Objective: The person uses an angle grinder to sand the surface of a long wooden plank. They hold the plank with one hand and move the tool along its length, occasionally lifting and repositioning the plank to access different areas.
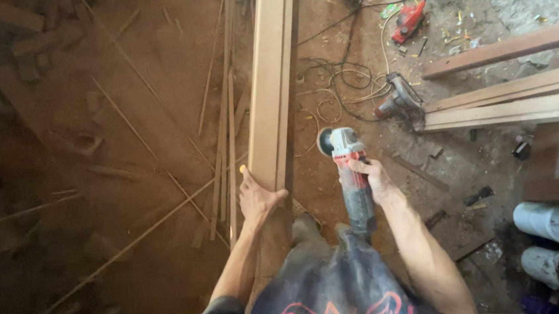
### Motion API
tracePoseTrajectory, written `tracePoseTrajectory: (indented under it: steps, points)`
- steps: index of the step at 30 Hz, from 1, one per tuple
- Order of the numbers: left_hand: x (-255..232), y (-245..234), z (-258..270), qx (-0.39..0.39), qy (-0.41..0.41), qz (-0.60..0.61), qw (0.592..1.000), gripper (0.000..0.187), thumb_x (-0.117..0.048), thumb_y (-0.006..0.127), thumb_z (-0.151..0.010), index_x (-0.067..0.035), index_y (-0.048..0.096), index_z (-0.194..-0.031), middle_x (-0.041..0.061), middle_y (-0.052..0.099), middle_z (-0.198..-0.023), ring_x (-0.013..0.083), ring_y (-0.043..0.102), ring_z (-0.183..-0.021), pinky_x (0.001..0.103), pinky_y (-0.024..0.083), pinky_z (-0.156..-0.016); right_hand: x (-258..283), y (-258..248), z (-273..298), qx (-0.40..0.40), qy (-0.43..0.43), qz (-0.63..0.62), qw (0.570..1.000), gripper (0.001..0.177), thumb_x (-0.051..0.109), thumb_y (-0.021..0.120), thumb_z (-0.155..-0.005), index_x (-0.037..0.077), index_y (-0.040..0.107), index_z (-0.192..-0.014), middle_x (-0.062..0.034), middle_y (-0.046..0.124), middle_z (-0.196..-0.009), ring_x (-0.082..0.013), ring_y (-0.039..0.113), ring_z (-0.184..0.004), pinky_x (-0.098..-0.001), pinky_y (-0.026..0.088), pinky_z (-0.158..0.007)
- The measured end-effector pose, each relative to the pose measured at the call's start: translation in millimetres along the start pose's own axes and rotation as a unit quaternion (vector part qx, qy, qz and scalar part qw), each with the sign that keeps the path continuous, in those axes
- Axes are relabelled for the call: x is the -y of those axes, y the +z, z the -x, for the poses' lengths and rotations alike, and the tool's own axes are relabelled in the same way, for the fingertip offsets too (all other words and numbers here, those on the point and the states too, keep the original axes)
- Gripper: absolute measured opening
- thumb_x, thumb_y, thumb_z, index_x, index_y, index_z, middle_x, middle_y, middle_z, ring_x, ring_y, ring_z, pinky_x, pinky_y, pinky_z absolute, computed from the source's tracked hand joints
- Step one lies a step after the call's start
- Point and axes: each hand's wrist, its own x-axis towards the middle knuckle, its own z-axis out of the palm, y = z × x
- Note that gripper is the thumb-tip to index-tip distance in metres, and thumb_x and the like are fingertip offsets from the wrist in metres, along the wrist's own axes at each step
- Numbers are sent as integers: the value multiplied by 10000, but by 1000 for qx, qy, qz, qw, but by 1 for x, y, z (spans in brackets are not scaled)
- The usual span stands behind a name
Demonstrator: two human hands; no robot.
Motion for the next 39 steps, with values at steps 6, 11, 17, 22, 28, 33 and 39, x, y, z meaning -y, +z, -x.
tracePoseTrajectory:
  steps: [6, 11, 17, 22, 28, 33, 39]
  points:
    - [-5, -8, 4, 34, -46, -51, 997, 1353, -459, 929, -552, -46, 125, -1559, 327, 516, -1333, 476, 567, -1211, 516, 497, -1012, -42, 4, 45, -7, 7, -9, 1000, 552, 424, 812, -761, 3, 706, -1103, -91, 721, -870, -216, 706, -755, -383, 577, -691]
    - [-10, -31, 10, 50, 27, 58, 997, 1159, -459, 948, -513, 60, 395, -1389, 246, 659, -1180, 358, 694, -1044, 435, 581, -919, -62, -8, 80, -48, 23, -36, 998, 522, 378, 820, -741, 4, 706, -1089, -93, 722, -855, -222, 705, -744, -378, 576, -685]
    - [-31, -25, 16, 221, -3, 114, 969, 615, -514, 840, -670, 30, 816, -956, 142, 772, -868, 257, 717, -818, 396, 566, -768, -63, -20, 82, -71, -33, -72, 994, 474, 337, 811, -778, -7, 707, -1087, -97, 730, -886, -224, 692, -748, -366, 557, -685]
    - [-66, -12, 27, 304, 28, 249, 919, 587, -472, 724, -707, -7, 803, -1056, 154, 756, -968, 271, 691, -864, 436, 540, -705, -58, -32, 92, -101, -70, -74, 990, 442, 326, 781, -778, 30, 705, -1097, -100, 732, -872, -227, 705, -759, -370, 566, -693]
    - [-129, -68, 51, 304, 163, 432, 833, 656, -500, 651, -754, -24, 671, -1205, 114, 699, -1113, 253, 668, -1020, 420, 559, -719, -59, -42, 88, -98, -76, -116, 986, 459, 349, 757, -809, 45, 697, -1148, -86, 727, -869, -218, 702, -764, -372, 568, -707]
    - [-211, -143, 96, 294, 196, 527, 773, 755, -633, 570, -817, -4, 622, -1232, 172, 711, -1016, 247, 689, -816, 373, 575, -645, -62, -47, 77, -68, -98, -116, 986, 450, 336, 769, -808, 55, 704, -1154, -77, 709, -848, -212, 686, -726, -369, 561, -664]
    - [-282, -205, 130, 246, 281, 557, 742, 841, -628, 531, -878, 133, 603, -1230, 220, 709, -928, 196, 694, -635, 268, 574, -505, -59, -38, 71, -94, -93, -100, 986, 412, 285, 794, -799, 13, 715, -1098, -95, 720, -850, -231, 695, -712, -378, 572, -659]
